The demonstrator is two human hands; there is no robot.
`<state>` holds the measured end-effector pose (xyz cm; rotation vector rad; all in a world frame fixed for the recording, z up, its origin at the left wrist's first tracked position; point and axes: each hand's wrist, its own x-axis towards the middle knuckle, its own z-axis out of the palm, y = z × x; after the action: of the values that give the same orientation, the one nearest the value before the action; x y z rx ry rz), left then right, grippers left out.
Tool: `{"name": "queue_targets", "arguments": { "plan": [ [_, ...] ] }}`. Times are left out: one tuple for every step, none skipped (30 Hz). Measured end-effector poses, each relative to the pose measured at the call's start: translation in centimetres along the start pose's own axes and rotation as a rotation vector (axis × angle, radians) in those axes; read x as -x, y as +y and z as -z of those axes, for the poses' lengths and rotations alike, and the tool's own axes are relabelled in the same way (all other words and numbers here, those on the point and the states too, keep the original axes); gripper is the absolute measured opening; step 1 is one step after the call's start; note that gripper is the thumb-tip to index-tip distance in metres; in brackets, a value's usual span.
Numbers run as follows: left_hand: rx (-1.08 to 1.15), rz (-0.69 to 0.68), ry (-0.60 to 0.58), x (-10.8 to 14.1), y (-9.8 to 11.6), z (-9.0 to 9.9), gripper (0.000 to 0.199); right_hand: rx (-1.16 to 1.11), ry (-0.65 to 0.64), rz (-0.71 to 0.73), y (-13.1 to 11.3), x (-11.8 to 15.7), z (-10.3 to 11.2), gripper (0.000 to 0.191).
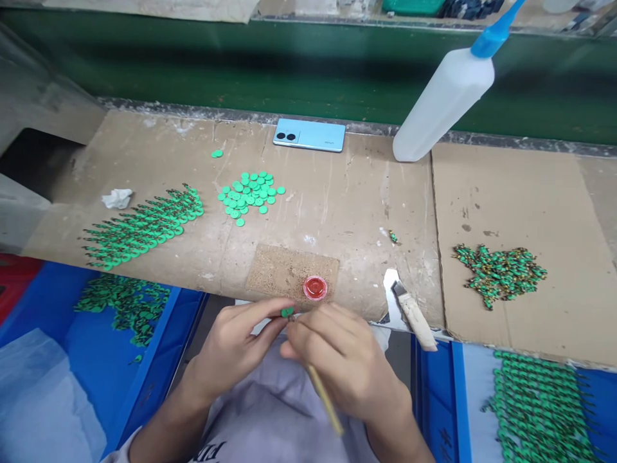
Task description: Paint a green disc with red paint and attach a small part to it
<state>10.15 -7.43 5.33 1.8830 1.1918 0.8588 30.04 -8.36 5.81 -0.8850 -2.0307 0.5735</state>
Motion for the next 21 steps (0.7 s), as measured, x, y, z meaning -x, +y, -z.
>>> {"name": "queue_targets", "arguments": {
  "plan": [
    [-0.041, -0.028, -0.016, 0.1, -0.1, 0.0, 0.03, 0.073, -0.037, -0.013, -0.4, -0.1, 0.1, 0.006],
    [-0.069, -0.053, -0.037, 0.2, -0.1, -0.1, 0.032, 0.13, -0.057, -0.027, -0.7, -0.2, 0.1, 0.009],
    [-0.082, -0.075, -0.061, 0.2, -0.1, -0.2, 0.035, 0.167, -0.063, -0.04, -0.9, -0.4, 0.0, 0.017],
    [-0.08, -0.089, -0.085, 0.3, -0.1, -0.3, 0.036, 0.18, -0.055, -0.047, -1.0, -0.5, -0.1, 0.023],
    [-0.07, -0.094, -0.102, 0.3, -0.1, -0.4, 0.037, 0.172, -0.042, -0.053, -1.0, -0.7, -0.2, 0.027],
    [-0.053, -0.087, -0.11, 0.4, 0.0, -0.5, 0.036, 0.143, -0.023, -0.056, -0.8, -0.8, -0.2, 0.027],
    [-0.031, -0.069, -0.106, 0.3, 0.0, -0.6, 0.034, 0.098, -0.005, -0.063, -0.6, -0.9, -0.2, 0.025],
    [-0.004, -0.04, -0.094, 0.3, 0.0, -0.7, 0.032, 0.041, 0.008, -0.078, -0.3, -0.9, -0.2, 0.021],
    [0.03, -0.004, -0.073, 0.2, 0.0, -0.7, 0.029, -0.026, 0.013, -0.093, 0.1, -0.8, -0.1, 0.018],
    [0.072, 0.038, -0.051, 0.1, 0.0, -0.7, 0.026, -0.102, 0.011, -0.1, 0.4, -0.7, 0.0, 0.016],
    [0.121, 0.082, -0.03, 0.0, 0.0, -0.7, 0.024, -0.179, 0.011, -0.104, 0.8, -0.5, 0.2, 0.017],
    [0.171, 0.128, -0.011, -0.1, -0.1, -0.7, 0.022, -0.252, 0.025, -0.108, 1.1, -0.2, 0.3, 0.018],
    [0.218, 0.173, 0.005, -0.3, -0.1, -0.7, 0.02, -0.309, 0.063, -0.112, 1.5, 0.1, 0.4, 0.02],
    [0.261, 0.216, 0.018, -0.4, -0.3, -0.7, 0.019, -0.343, 0.125, -0.126, 1.8, 0.5, 0.4, 0.021],
    [0.298, 0.253, 0.032, -0.6, -0.5, -0.8, 0.018, -0.35, 0.197, -0.151, 2.1, 0.9, 0.5, 0.02],
    [0.329, 0.287, 0.045, -0.6, -0.7, -1.0, 0.018, -0.332, 0.27, -0.186, 2.4, 1.2, 0.5, 0.018],
    [0.355, 0.316, 0.057, -0.7, -1.1, -1.1, 0.018, -0.294, 0.325, -0.219, 2.7, 1.5, 0.5, 0.016],
    [0.377, 0.34, 0.067, -0.7, -1.5, -1.4, 0.019, -0.245, 0.353, -0.246, 3.0, 1.6, 0.5, 0.014],
    [0.394, 0.355, 0.077, -0.7, -2.0, -1.6, 0.02, -0.192, 0.357, -0.262, 3.3, 1.6, 0.5, 0.014],
    [0.4, 0.363, 0.089, -0.6, -2.5, -1.9, 0.02, -0.142, 0.341, -0.269, 3.6, 1.6, 0.4, 0.014],
    [0.391, 0.359, 0.102, -0.6, -3.0, -2.1, 0.02, -0.1, 0.315, -0.269, 3.8, 1.4, 0.4, 0.014]
  ]
}}
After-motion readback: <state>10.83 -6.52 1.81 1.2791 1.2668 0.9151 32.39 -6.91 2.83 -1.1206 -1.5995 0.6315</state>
